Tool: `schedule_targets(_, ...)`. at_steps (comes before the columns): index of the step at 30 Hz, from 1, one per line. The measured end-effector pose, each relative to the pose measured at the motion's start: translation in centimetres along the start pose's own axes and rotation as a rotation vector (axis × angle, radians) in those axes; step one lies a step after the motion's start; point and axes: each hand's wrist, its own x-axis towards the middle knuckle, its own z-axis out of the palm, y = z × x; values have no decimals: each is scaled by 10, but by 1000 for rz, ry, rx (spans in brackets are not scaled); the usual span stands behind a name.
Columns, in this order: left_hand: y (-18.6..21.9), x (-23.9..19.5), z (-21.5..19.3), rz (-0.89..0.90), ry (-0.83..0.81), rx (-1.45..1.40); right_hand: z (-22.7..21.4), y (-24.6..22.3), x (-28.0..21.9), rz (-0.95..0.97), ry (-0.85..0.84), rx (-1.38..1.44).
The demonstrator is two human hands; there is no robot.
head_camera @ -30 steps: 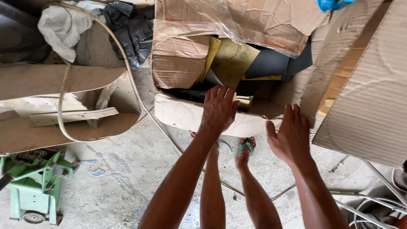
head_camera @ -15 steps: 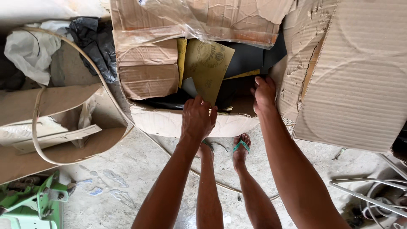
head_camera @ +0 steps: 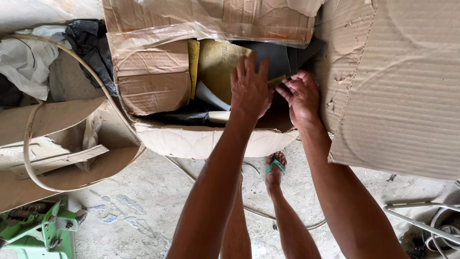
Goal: The person sands a long green car bumper with a sanding block, then wipes the surface with a cloth. They later retrieve a sheet of sandpaper from a cardboard box and fold it.
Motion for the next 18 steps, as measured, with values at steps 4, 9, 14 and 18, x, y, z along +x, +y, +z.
schedule_targets(4,4,12,-9,97,52,-26,7,-7,4,50,153,59)
schedule_targets(9,-8,22,6,6,-160,271,8,19,16,20,309,-237)
schedule_targets(14,-12,17,10,18,-296,408,36,-7,1,216,446,21)
schedule_targets(18,-11,21,5,17,-205,388,50,-31,4,231,381,-141)
